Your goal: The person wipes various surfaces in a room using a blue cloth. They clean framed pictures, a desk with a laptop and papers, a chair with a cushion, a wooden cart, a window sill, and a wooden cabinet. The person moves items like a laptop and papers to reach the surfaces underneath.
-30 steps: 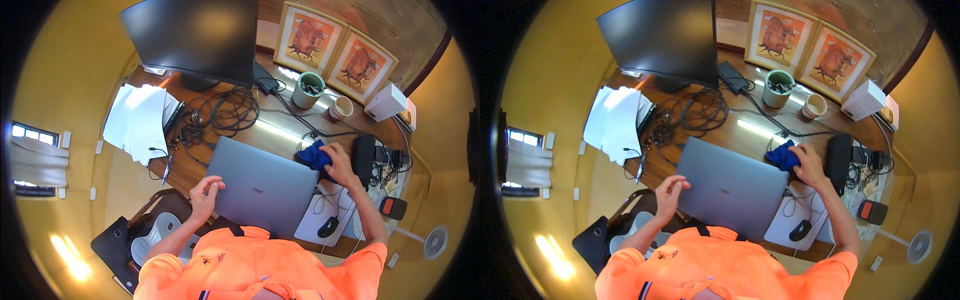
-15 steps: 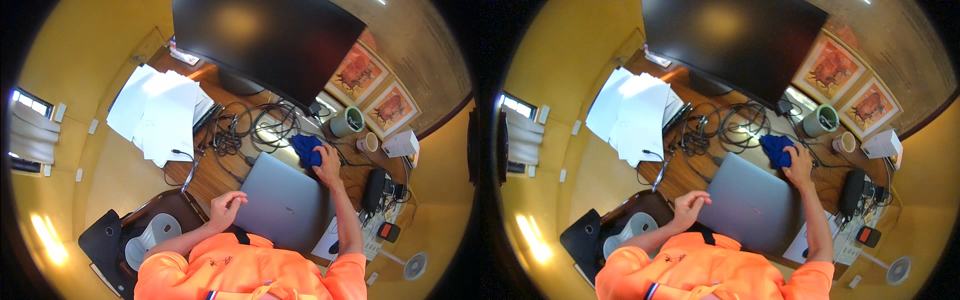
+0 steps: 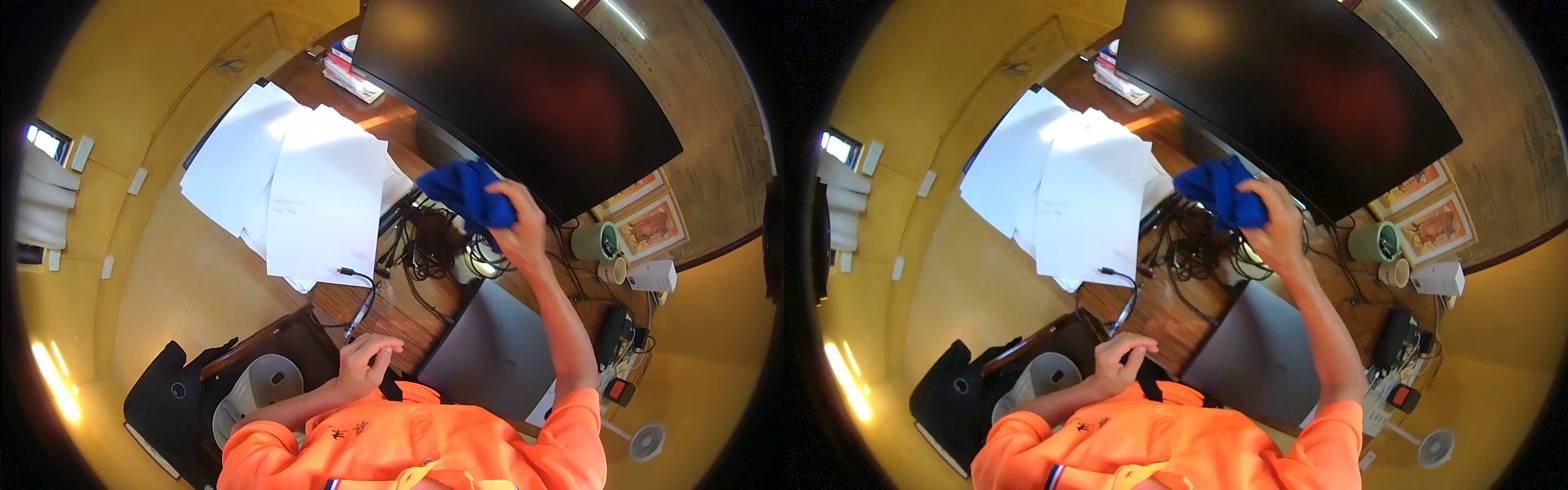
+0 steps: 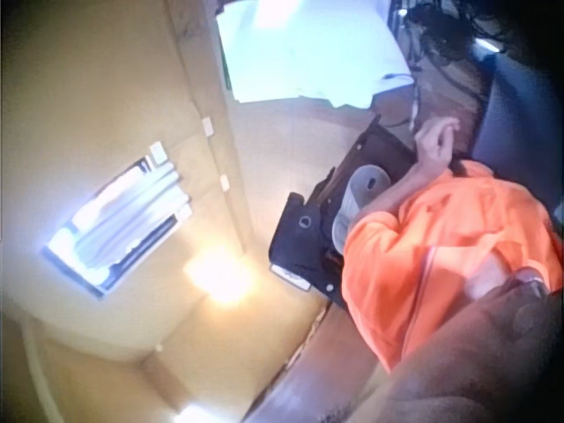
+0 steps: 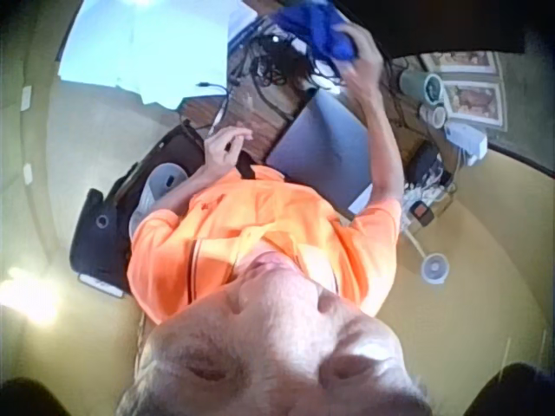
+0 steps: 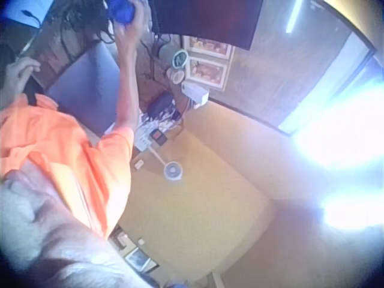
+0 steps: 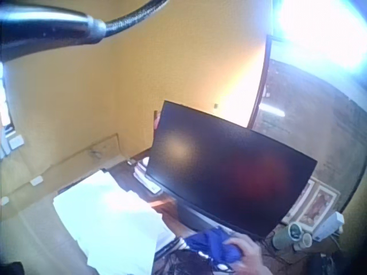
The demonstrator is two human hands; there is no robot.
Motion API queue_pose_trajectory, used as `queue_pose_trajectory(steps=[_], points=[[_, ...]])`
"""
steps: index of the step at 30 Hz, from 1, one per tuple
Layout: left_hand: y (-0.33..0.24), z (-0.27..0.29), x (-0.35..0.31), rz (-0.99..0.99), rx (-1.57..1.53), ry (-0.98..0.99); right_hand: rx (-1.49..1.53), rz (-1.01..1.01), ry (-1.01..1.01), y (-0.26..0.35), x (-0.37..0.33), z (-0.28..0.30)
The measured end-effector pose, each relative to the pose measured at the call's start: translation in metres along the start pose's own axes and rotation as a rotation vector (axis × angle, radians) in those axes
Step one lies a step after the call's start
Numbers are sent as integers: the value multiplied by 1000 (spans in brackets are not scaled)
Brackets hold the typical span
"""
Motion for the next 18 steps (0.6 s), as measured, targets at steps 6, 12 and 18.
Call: queue_pose_trajectory(steps=[6, 12, 18], points=[[5, 21, -6, 25, 36, -111, -470, 53, 284, -64, 64, -124], [20, 30, -15, 126, 12, -193, -503, 194, 508, -90, 60, -116], [34, 12, -8, 139, -60, -198, -299, -1, 216, -93, 58, -128]])
Point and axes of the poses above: each hand's wrist, its own x-axis towards the middle knuckle, its own z-axis out of the back of the hand, y = z × x, the point moved 1 cm from there along x, towards the middle knuckle, and after that the axes turned 1 degree about -x, right-handed, at the moved point
